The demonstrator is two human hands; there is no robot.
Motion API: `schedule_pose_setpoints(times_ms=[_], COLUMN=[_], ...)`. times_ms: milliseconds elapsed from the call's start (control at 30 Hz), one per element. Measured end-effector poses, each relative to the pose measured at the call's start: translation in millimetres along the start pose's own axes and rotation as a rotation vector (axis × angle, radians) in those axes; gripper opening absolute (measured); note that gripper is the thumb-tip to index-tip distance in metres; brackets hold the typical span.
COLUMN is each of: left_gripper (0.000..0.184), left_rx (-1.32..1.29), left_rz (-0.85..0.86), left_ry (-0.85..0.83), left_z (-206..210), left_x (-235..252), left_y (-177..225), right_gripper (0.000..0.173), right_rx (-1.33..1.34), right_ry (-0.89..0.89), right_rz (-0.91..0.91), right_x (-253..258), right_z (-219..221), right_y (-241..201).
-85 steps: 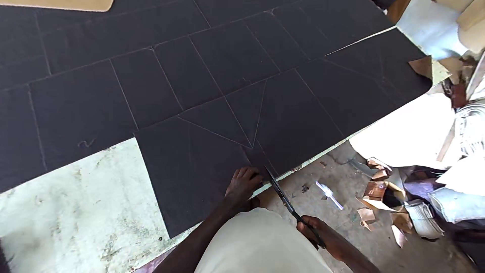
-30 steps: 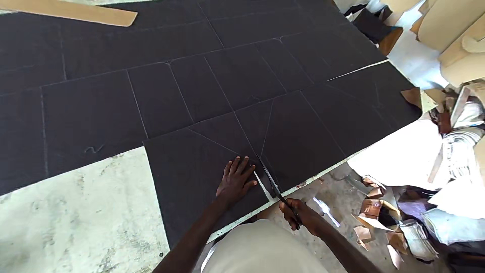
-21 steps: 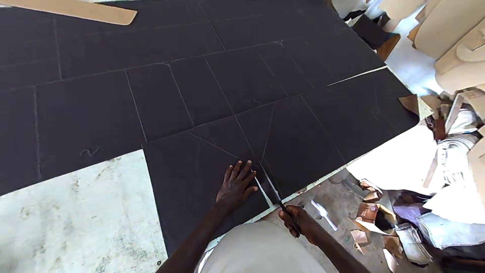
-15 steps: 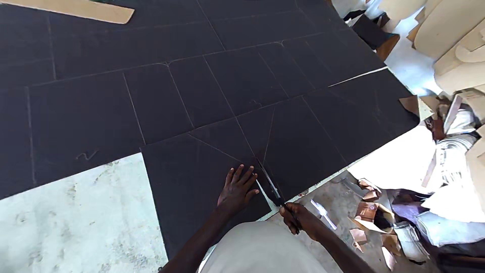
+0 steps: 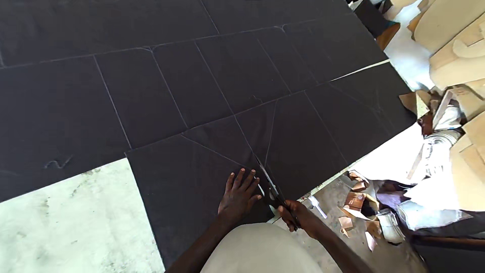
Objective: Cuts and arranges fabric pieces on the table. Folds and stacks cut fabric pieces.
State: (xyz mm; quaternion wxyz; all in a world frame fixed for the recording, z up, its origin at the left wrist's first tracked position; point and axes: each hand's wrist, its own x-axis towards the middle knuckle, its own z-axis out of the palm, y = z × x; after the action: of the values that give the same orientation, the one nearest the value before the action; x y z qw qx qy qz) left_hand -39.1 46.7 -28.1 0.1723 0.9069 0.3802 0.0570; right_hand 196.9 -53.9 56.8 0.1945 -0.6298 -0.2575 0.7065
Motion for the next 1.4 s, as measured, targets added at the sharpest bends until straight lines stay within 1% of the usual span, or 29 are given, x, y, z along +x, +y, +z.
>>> schedule_pose_setpoints(times_ms=[133, 267, 400, 467, 533, 633, 767, 900, 1067, 1133, 1233, 1300, 1400], left_gripper=[0.063, 0.063, 0.064, 0.063, 0.062, 0.062, 0.063, 0.064, 0.065, 0.065, 0.065, 0.065, 0.065], left_rx=[-0.008, -0.008, -0.013, -0.022, -0.038, -0.031, -0.042, -0.068, -0.083, -0.076, -0.065, -0.072, -0.087], left_rz=[-0.005, -0.007, -0.011, -0.009, -0.014, -0.013, -0.016, -0.027, -0.034, -0.032, -0.029, -0.023, -0.021], left_ry=[-0.011, -0.024, -0.031, -0.019, -0.026, -0.019, -0.016, -0.072, -0.113, -0.104, -0.075, -0.068, -0.079], left_z=[1, 1, 1, 0, 0, 1, 1, -2, -5, -4, -2, -2, -4], left_x=[0, 1, 0, 0, 0, 1, 1, 2, 3, 3, 2, 2, 2], left_y=[-1, 0, -1, -1, -1, -1, 0, 1, 1, 0, -1, 0, 0], right_gripper=[0.045, 0.041, 0.042, 0.044, 0.040, 0.041, 0.041, 0.041, 0.038, 0.040, 0.040, 0.038, 0.037], right_rx=[-0.033, -0.004, 0.004, -0.022, -0.051, -0.052, -0.040, -0.025, -0.072, -0.070, -0.037, -0.020, -0.032], right_ry=[-0.020, 0.025, 0.003, -0.005, -0.019, -0.018, 0.038, 0.017, 0.003, 0.000, 0.035, 0.063, 0.055], right_rz=[-0.014, -0.019, -0.007, -0.015, -0.024, -0.029, -0.048, -0.049, -0.018, -0.015, -0.024, -0.027, -0.021], right_x=[12, 22, 22, 24, 29, 39, 50, 49, 57, 62, 70, 73, 72], right_z=[0, 0, 0, -1, 0, -2, 1, 2, 3, 3, 4, 6, 7], right_y=[-17, -9, -10, -21, -35, -47, -40, -40, -66, -72, -69, -65, -68])
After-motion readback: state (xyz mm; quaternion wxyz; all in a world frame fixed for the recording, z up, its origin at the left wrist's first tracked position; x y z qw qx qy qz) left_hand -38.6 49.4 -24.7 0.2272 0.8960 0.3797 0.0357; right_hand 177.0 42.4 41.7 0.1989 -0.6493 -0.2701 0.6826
